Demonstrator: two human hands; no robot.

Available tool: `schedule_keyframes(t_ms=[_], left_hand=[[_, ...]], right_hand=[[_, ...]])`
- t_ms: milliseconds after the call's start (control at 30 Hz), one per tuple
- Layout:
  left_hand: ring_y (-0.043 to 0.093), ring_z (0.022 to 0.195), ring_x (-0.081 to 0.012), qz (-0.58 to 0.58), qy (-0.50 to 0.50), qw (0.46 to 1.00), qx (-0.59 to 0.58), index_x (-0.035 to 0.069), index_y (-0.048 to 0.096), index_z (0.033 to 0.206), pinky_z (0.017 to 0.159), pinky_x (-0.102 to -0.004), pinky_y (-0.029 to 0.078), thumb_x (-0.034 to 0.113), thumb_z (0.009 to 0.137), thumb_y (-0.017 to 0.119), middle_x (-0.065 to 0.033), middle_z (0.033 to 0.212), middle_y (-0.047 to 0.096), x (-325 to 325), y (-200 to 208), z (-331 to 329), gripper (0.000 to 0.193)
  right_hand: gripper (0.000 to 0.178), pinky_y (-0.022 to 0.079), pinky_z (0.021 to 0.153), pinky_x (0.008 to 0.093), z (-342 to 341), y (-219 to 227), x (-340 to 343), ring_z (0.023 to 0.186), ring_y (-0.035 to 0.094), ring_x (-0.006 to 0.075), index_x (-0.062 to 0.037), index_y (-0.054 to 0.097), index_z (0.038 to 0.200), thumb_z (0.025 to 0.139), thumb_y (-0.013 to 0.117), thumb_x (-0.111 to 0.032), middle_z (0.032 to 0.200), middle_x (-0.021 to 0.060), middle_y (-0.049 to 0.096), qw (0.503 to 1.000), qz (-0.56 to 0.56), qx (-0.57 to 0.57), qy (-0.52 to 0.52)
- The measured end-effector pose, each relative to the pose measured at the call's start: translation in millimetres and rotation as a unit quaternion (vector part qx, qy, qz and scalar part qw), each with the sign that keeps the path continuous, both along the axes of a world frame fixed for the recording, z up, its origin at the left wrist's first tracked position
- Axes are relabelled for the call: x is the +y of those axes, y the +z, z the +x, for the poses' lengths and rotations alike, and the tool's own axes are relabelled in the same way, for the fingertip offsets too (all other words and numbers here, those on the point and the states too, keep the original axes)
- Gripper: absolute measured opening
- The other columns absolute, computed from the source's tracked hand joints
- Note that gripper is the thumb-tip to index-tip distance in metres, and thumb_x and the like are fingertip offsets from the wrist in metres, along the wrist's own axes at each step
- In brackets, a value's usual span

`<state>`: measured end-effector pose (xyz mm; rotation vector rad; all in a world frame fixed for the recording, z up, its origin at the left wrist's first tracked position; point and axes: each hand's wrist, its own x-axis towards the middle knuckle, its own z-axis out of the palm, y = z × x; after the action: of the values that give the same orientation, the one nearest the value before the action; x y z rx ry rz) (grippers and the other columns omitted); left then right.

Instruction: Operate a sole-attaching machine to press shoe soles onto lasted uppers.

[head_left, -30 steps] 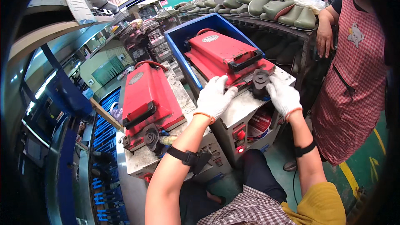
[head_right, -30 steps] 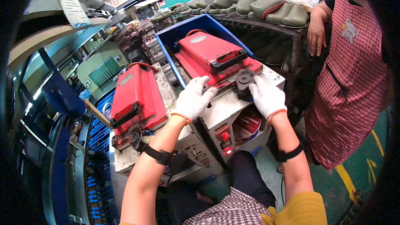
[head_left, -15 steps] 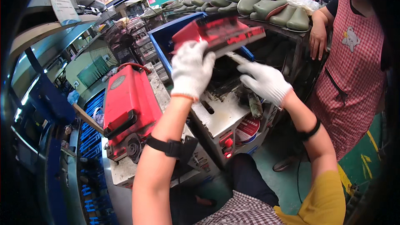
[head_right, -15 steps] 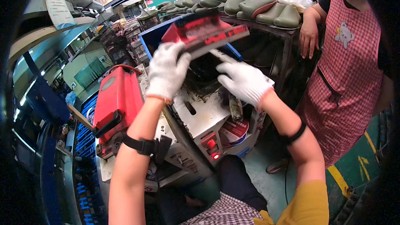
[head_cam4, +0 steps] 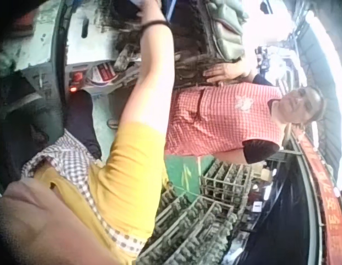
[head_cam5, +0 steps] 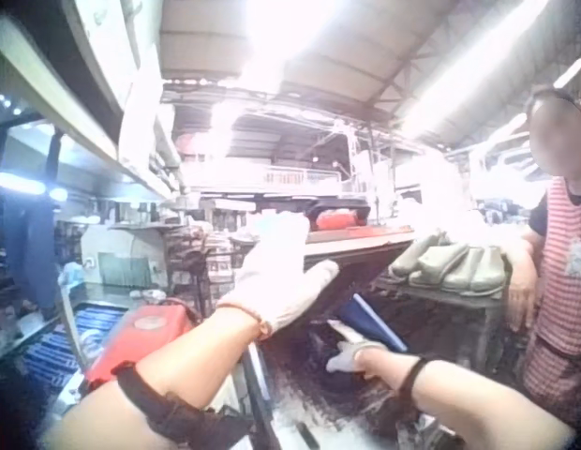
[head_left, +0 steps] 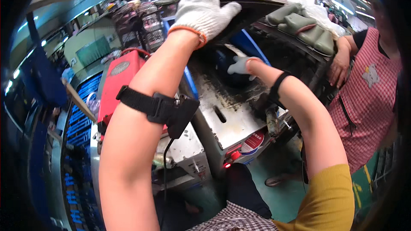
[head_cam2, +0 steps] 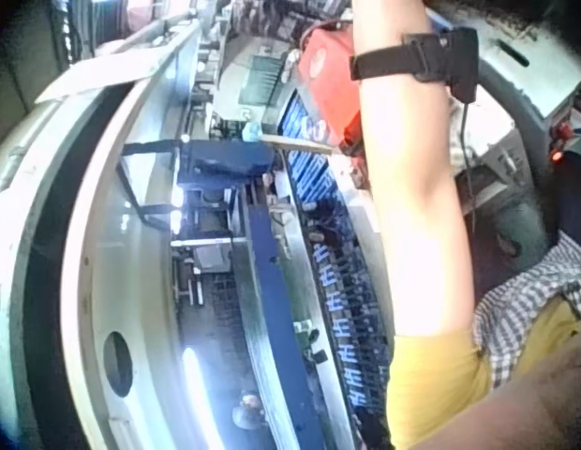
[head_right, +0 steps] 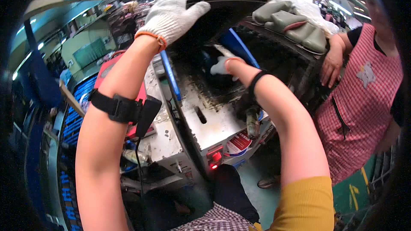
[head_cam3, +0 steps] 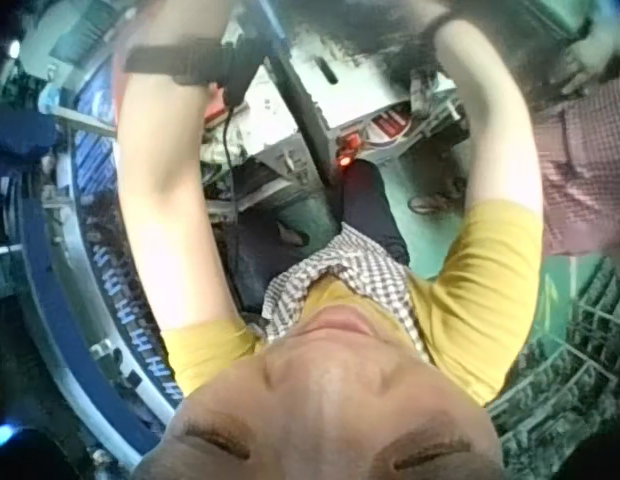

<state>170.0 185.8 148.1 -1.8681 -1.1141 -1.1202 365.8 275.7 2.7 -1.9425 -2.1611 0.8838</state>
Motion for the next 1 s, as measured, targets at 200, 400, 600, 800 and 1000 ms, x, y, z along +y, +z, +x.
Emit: schedule_keyframes(t_ms=[200,400,600,800,1000], left_hand=[[0.042,0.155,-0.0378,-0.312,-0.169,0.895,-0.269,0.001,0.044,0.161,0.128,-0.0441,0.03,0.054,0.103,0.063,-0.026,0.167,0.044,-112,-52,-10,0.082],[0.058,0.136,-0.0296,-0.522,-0.352,0.442,-0.639,-0.002,0.039,0.161,0.112,-0.0447,0.051,0.055,0.107,0.062,-0.0222,0.154,0.053,-173,-140,-11,0.082],[0.062,0.135,-0.0317,-0.414,-0.531,0.321,-0.666,0.005,0.055,0.148,0.121,-0.0532,0.046,0.032,0.106,0.066,-0.0151,0.142,0.065,-222,-168,38,0.051],[0.064,0.134,-0.0379,-0.374,-0.521,0.274,-0.716,0.004,0.056,0.15,0.121,-0.0579,0.046,0.021,0.097,0.064,-0.0181,0.145,0.066,-264,-197,25,0.057],[0.067,0.095,-0.0161,-0.232,-0.413,0.46,-0.751,0.01,0.067,0.123,0.088,-0.0376,0.057,0.016,0.092,0.071,-0.0006,0.104,0.067,-308,-211,19,0.032]], right_hand=[[0.06,0.059,0.092,0.0491,70,31,-56,0.117,0.067,0.0248,-0.016,0.061,0.141,0.096,0.067,-0.055,0.137,0.0074,0.068,0.927,-0.051,0.339,-0.153],[0.051,0.057,0.079,0.0345,79,39,-201,0.094,0.073,0.0161,-0.021,0.066,0.139,0.104,0.056,-0.056,0.113,0.0026,0.078,0.834,-0.072,0.532,-0.129],[0.068,0.034,0.128,0.0366,49,0,-303,0.148,0.051,0.0216,0.0016,0.042,0.164,0.113,0.05,-0.043,0.162,0.015,0.053,0.752,0.054,0.653,0.07],[0.066,0.033,0.127,0.0356,38,-23,-346,0.147,0.051,0.0224,0.0056,0.049,0.158,0.115,0.049,-0.045,0.159,0.0147,0.056,0.794,0.115,0.593,0.071],[0.059,0.028,0.129,0.0389,15,-40,-383,0.154,0.043,0.0253,0.0061,0.046,0.16,0.114,0.043,-0.031,0.164,0.0175,0.05,0.818,0.169,0.542,0.095]])
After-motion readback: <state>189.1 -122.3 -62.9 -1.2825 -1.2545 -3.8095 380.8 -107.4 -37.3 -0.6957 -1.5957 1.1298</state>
